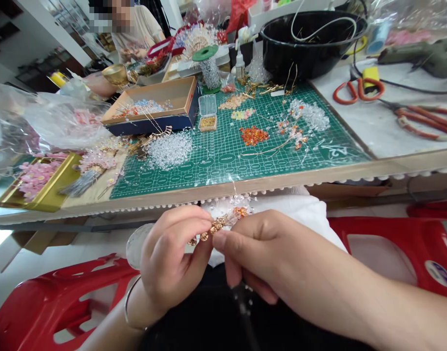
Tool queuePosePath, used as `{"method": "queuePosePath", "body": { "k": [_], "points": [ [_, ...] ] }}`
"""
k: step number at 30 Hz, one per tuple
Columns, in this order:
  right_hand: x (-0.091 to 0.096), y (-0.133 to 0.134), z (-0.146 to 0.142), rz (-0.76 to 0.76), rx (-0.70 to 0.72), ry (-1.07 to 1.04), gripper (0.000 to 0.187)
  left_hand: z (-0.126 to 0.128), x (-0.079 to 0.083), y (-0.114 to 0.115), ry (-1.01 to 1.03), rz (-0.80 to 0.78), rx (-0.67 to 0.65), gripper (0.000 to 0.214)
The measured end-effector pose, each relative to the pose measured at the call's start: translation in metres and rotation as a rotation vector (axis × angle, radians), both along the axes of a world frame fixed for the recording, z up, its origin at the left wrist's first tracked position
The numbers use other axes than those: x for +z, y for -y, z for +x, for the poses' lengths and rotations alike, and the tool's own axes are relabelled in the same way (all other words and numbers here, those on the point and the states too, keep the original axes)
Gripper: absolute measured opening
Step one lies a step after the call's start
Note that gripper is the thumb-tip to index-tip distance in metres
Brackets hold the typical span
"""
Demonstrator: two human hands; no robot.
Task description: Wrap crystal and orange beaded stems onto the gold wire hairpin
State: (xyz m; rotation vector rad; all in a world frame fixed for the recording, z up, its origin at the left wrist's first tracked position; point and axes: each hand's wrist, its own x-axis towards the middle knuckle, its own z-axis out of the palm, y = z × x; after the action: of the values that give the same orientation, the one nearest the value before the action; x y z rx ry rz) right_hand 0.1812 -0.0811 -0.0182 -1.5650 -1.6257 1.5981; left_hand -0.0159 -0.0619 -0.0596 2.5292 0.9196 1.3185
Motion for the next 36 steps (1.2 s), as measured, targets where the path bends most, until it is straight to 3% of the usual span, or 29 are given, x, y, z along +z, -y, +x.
{"method": "queuePosePath", "body": {
  "k": [4,7,13,16,22,28,33,36],
  "points": [
    [-0.004,-0.001,0.002,0.32,-0.001,0.271,0.063,0.003,0.003,0.0,-0.067,-0.051,-0.043,0.024],
    [-0.006,0.002,0.006,0.515,-0.027,0.359,0.051,0.006,0.006,-0.001,-0.075,-0.18,-0.049,0.018],
    [-0.015,0.018,0.017,0.648,-0.112,0.386,0.017,0.01,0.011,-0.006,0.175,-0.723,0.082,0.007],
    [-0.023,0.024,0.022,0.666,-0.171,0.427,0.024,0.011,0.009,-0.008,0.328,-0.903,0.06,0.01],
    [-0.028,0.026,0.029,0.675,-0.186,0.497,0.031,0.013,0.006,-0.009,0.559,-1.095,0.028,0.015],
    [-0.025,0.031,0.021,0.606,-0.171,0.357,0.033,0.016,0.002,-0.009,0.648,-1.084,0.058,0.017],
    [-0.017,0.034,0.012,0.495,-0.228,0.318,0.037,0.017,-0.005,-0.002,0.381,-0.744,0.184,0.005],
    [-0.014,0.03,0.007,0.422,-0.258,0.229,0.042,0.014,-0.008,0.002,0.262,-0.621,0.204,0.005]
  ]
}}
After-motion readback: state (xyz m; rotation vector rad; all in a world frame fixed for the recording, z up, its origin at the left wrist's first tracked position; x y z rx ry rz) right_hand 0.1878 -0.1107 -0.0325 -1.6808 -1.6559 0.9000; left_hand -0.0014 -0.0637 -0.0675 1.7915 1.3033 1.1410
